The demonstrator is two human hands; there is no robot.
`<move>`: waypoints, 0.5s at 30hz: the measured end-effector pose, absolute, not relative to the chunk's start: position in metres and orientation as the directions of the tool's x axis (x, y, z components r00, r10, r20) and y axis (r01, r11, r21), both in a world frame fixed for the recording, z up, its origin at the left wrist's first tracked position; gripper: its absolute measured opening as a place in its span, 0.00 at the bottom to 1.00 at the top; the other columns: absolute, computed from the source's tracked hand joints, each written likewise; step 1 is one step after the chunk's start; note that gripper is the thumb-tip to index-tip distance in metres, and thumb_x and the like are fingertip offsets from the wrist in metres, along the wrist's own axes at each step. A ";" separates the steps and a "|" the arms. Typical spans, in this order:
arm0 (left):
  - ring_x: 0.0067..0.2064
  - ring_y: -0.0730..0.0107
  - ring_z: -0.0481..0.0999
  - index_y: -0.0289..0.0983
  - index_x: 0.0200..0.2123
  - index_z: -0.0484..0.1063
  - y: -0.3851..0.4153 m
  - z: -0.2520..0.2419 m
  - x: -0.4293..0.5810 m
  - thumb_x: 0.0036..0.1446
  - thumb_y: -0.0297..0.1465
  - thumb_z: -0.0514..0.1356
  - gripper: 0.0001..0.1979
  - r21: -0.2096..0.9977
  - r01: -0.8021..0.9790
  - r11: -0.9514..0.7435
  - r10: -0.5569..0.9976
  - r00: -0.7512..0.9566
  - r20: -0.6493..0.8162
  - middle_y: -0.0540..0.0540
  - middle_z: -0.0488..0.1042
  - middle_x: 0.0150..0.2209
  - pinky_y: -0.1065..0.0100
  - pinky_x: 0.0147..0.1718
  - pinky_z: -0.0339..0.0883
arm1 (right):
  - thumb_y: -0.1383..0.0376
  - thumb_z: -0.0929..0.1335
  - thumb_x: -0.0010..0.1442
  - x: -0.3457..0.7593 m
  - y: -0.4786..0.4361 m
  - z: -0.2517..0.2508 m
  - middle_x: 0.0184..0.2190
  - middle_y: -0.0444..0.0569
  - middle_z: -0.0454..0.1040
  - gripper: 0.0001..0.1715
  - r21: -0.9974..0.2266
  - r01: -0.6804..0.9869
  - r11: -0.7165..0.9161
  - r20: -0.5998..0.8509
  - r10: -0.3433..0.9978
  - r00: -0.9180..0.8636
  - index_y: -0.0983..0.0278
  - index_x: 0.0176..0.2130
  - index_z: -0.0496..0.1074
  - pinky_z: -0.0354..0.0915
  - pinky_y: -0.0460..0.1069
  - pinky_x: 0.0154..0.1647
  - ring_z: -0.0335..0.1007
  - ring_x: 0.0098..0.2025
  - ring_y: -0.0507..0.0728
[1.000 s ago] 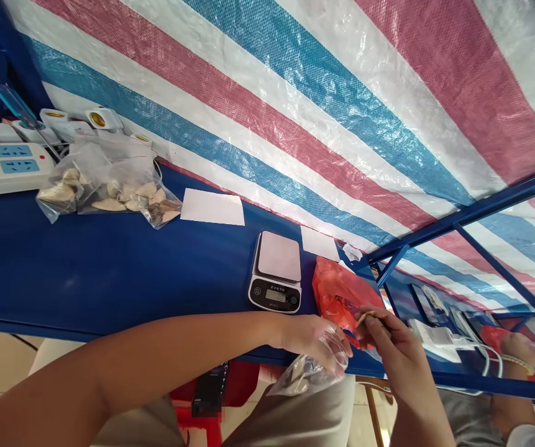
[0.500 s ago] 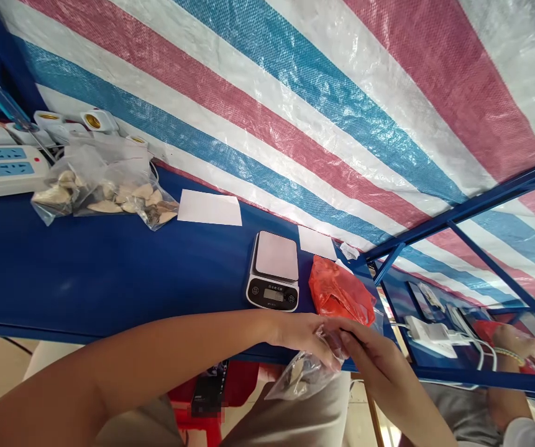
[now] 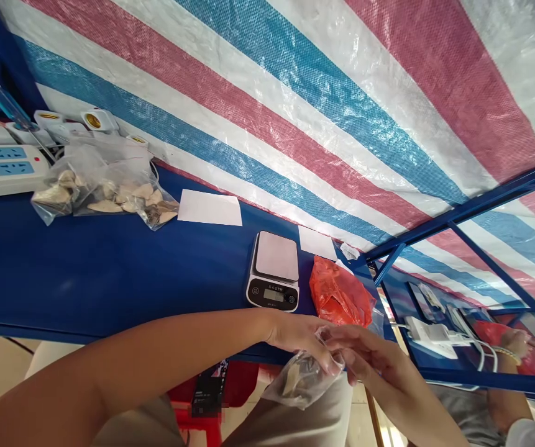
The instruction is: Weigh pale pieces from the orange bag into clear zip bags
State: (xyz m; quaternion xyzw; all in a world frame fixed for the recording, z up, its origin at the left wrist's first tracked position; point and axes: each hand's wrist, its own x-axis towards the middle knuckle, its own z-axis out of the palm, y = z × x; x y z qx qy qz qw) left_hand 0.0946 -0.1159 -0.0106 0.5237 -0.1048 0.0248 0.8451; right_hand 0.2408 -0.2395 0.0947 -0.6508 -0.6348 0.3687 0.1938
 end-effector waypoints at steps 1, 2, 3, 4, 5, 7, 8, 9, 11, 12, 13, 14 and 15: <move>0.48 0.59 0.76 0.37 0.42 0.73 -0.116 -0.013 0.096 0.41 0.31 0.70 0.21 0.867 -0.139 0.479 -0.068 0.979 0.194 0.49 0.72 0.41 0.56 0.50 0.68 | 0.50 0.68 0.68 0.238 -0.241 0.096 0.45 0.54 0.82 0.21 -0.708 0.698 -0.111 -0.235 0.968 -0.085 0.57 0.54 0.79 0.73 0.48 0.31 0.77 0.35 0.57; 0.47 0.59 0.77 0.38 0.43 0.73 -0.115 -0.016 0.097 0.40 0.29 0.69 0.23 0.855 -0.111 0.506 -0.064 0.984 0.165 0.49 0.73 0.41 0.56 0.49 0.68 | 0.50 0.70 0.67 0.236 -0.242 0.097 0.39 0.52 0.82 0.20 -0.683 0.724 -0.100 -0.230 0.970 -0.083 0.56 0.52 0.80 0.71 0.47 0.28 0.75 0.32 0.56; 0.45 0.61 0.77 0.38 0.44 0.73 -0.115 -0.019 0.098 0.37 0.27 0.69 0.25 0.844 -0.070 0.531 -0.059 0.991 0.119 0.50 0.73 0.40 0.58 0.47 0.68 | 0.50 0.71 0.65 0.234 -0.243 0.097 0.33 0.49 0.81 0.19 -0.649 0.755 -0.089 -0.223 0.972 -0.077 0.56 0.49 0.82 0.68 0.47 0.25 0.72 0.28 0.55; 0.43 0.63 0.77 0.39 0.45 0.73 -0.115 -0.022 0.099 0.35 0.25 0.68 0.27 0.834 -0.024 0.552 -0.059 0.996 0.068 0.51 0.73 0.40 0.60 0.45 0.69 | 0.51 0.72 0.64 0.232 -0.244 0.097 0.28 0.47 0.78 0.16 -0.616 0.784 -0.080 -0.223 0.972 -0.076 0.56 0.45 0.83 0.66 0.46 0.24 0.70 0.26 0.54; 0.40 0.65 0.76 0.40 0.46 0.73 -0.114 -0.024 0.100 0.34 0.24 0.67 0.30 0.821 0.016 0.571 -0.074 0.997 0.032 0.51 0.73 0.39 0.62 0.43 0.68 | 0.51 0.72 0.65 0.230 -0.244 0.097 0.25 0.46 0.77 0.14 -0.594 0.801 -0.072 -0.229 0.970 -0.082 0.57 0.41 0.83 0.65 0.46 0.23 0.68 0.25 0.54; 0.39 0.64 0.77 0.40 0.50 0.74 -0.113 -0.026 0.099 0.36 0.26 0.66 0.32 0.777 0.046 0.628 -0.134 0.990 0.050 0.50 0.73 0.40 0.62 0.41 0.69 | 0.53 0.70 0.67 0.230 -0.245 0.096 0.24 0.46 0.77 0.15 -0.596 0.800 -0.061 -0.219 0.972 -0.090 0.57 0.39 0.83 0.65 0.46 0.25 0.70 0.25 0.54; 0.39 0.62 0.77 0.40 0.51 0.74 -0.112 -0.026 0.098 0.38 0.29 0.66 0.31 0.742 0.031 0.670 -0.151 0.984 0.094 0.49 0.74 0.40 0.61 0.41 0.69 | 0.53 0.69 0.68 0.230 -0.246 0.096 0.26 0.47 0.78 0.15 -0.611 0.790 -0.052 -0.191 0.978 -0.083 0.58 0.40 0.83 0.66 0.46 0.26 0.71 0.25 0.54; 0.40 0.60 0.78 0.39 0.51 0.74 -0.111 -0.025 0.096 0.41 0.33 0.66 0.29 0.704 0.005 0.711 -0.148 0.979 0.143 0.47 0.74 0.41 0.59 0.42 0.70 | 0.53 0.69 0.68 0.231 -0.247 0.096 0.27 0.47 0.79 0.15 -0.624 0.781 -0.038 -0.153 0.985 -0.075 0.58 0.42 0.82 0.66 0.46 0.26 0.71 0.25 0.54; 0.44 0.57 0.78 0.36 0.53 0.74 -0.109 -0.022 0.093 0.49 0.43 0.64 0.29 0.643 -0.051 0.764 -0.103 0.975 0.199 0.44 0.75 0.43 0.57 0.44 0.70 | 0.52 0.69 0.68 0.233 -0.249 0.098 0.26 0.47 0.79 0.16 -0.617 0.787 -0.009 -0.106 0.992 -0.072 0.58 0.44 0.83 0.65 0.46 0.23 0.70 0.23 0.53; 0.45 0.57 0.78 0.36 0.54 0.74 -0.107 -0.020 0.092 0.52 0.48 0.62 0.30 0.627 -0.068 0.776 -0.071 0.978 0.195 0.44 0.75 0.43 0.58 0.46 0.70 | 0.52 0.70 0.67 0.234 -0.249 0.099 0.24 0.46 0.77 0.16 -0.600 0.800 -0.001 -0.108 0.991 -0.080 0.58 0.42 0.83 0.64 0.45 0.22 0.68 0.22 0.53; 0.46 0.58 0.77 0.36 0.54 0.74 -0.106 -0.020 0.091 0.54 0.51 0.61 0.32 0.615 -0.077 0.785 -0.042 0.983 0.177 0.43 0.76 0.44 0.59 0.47 0.70 | 0.51 0.70 0.66 0.235 -0.250 0.100 0.22 0.46 0.76 0.16 -0.587 0.809 0.001 -0.117 0.989 -0.086 0.58 0.41 0.83 0.63 0.45 0.20 0.67 0.21 0.53; 0.46 0.59 0.77 0.36 0.54 0.74 -0.105 -0.019 0.091 0.55 0.54 0.59 0.33 0.603 -0.080 0.794 -0.016 0.988 0.151 0.43 0.76 0.45 0.60 0.47 0.69 | 0.51 0.70 0.66 0.235 -0.250 0.101 0.21 0.45 0.75 0.17 -0.581 0.814 -0.004 -0.126 0.988 -0.084 0.58 0.40 0.84 0.63 0.45 0.19 0.67 0.20 0.53; 0.46 0.60 0.76 0.35 0.53 0.75 -0.104 -0.020 0.092 0.55 0.55 0.58 0.34 0.589 -0.084 0.804 0.011 0.992 0.126 0.42 0.76 0.46 0.61 0.48 0.69 | 0.50 0.70 0.66 0.236 -0.250 0.101 0.21 0.45 0.74 0.17 -0.579 0.815 -0.013 -0.125 0.990 -0.073 0.58 0.40 0.84 0.63 0.46 0.19 0.67 0.20 0.53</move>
